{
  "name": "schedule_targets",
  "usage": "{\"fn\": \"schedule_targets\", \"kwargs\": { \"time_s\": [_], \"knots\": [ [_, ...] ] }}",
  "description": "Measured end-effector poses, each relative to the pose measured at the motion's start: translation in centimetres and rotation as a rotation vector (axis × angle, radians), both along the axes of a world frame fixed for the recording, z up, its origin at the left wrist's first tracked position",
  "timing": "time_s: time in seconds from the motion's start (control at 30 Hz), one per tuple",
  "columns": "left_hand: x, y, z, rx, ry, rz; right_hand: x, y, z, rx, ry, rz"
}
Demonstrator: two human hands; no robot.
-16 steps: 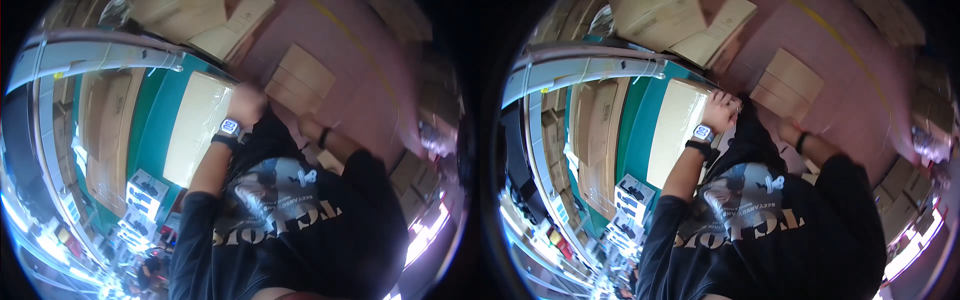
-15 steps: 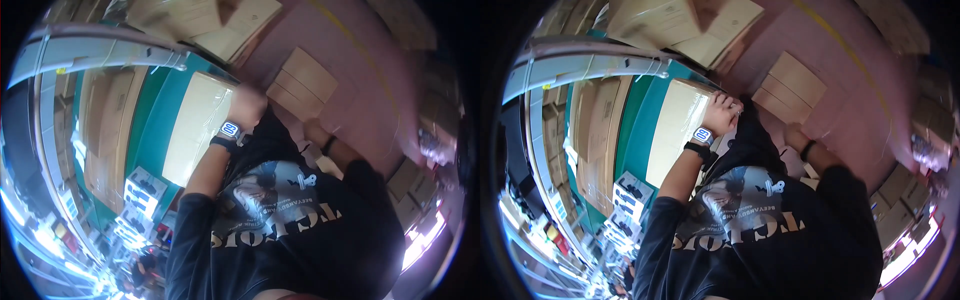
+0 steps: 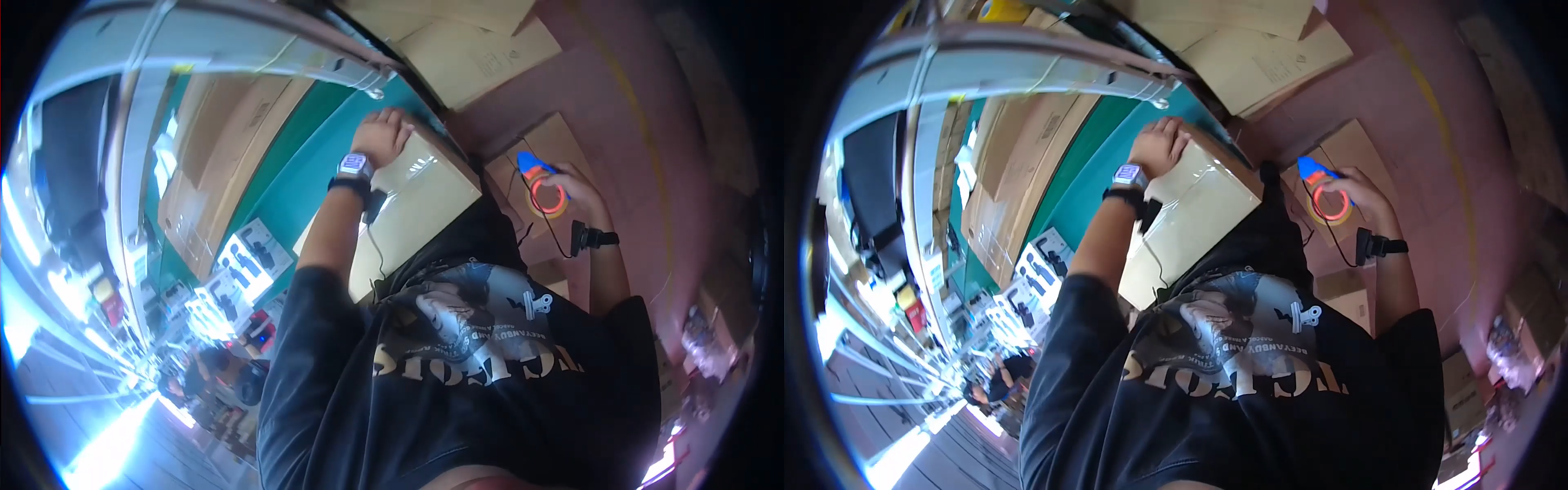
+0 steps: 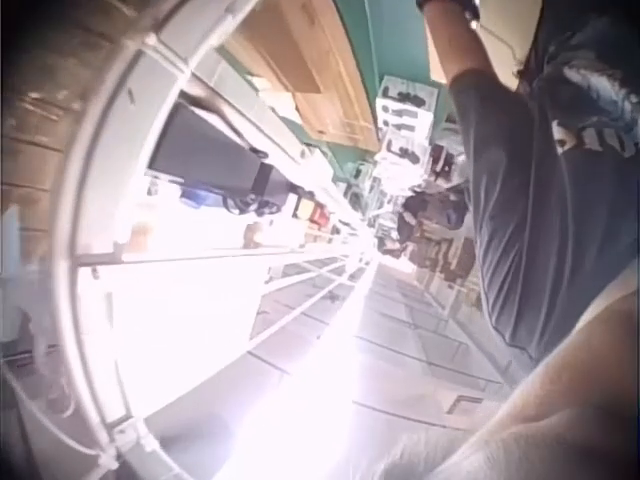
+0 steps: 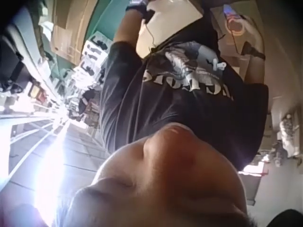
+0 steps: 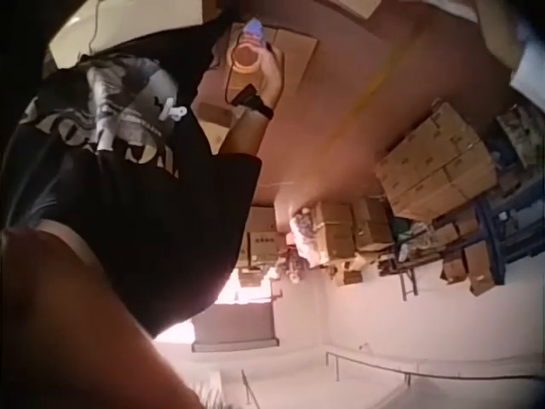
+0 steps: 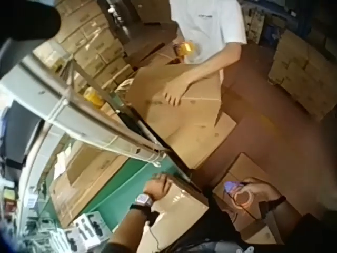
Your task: The person places several small boxes into a larger cardboard box, closes the flaps, and seals the seams with a tape dispenser before repeating the process with a second box.
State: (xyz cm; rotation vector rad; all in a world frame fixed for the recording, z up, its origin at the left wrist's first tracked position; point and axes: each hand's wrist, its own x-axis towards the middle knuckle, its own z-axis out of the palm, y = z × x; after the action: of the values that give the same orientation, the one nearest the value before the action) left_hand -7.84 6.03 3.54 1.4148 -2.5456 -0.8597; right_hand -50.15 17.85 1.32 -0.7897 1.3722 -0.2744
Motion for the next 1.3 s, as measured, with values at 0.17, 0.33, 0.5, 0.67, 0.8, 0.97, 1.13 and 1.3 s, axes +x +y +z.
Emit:
{"fn": "schedule_targets", "kwargs": {
  "time_s": [0.17,0.33,0.5,0.67,0.8,0.97,1.13,1.3],
  "knots": [
    [2.0,3.8,-1.3,-0.231,-0.075,0.162,10.9,-8.4,5.9,-0.093,-0.288,0.312],
    [11.0,16.9,-1.1,-0.203,-0.229,0.52,19.8,-6.6,4.5,-0.329,-0.038,0.529],
    [23.3,32.6,-1.9,0.022,-0.161,1.52,24.1,-3.7,2.9,-0.298,0.019,0.405],
    [24.5,31.0,-3.2,0.166,-0.014,1.656,26.0,-3.8,0.2,-0.354,0.062,0.305],
    [31.4,26.9,-1.4,-0.028,0.056,1.558,32.1,-7.0,1.5,-0.372,0.088,0.216],
    [42.7,17.2,3.3,-0.199,-0.004,1.591,42.8,-14.7,4.5,-0.402,-0.122,0.422],
    [46.6,9.0,2.4,0.003,-0.068,1.561,50.3,-25.9,2.2,-0.433,-0.18,0.118],
    [50.6,7.5,-8.0,-0.556,-0.153,1.197,54.5,-33.5,-0.7,-0.648,-0.05,0.207]
  ]
}}
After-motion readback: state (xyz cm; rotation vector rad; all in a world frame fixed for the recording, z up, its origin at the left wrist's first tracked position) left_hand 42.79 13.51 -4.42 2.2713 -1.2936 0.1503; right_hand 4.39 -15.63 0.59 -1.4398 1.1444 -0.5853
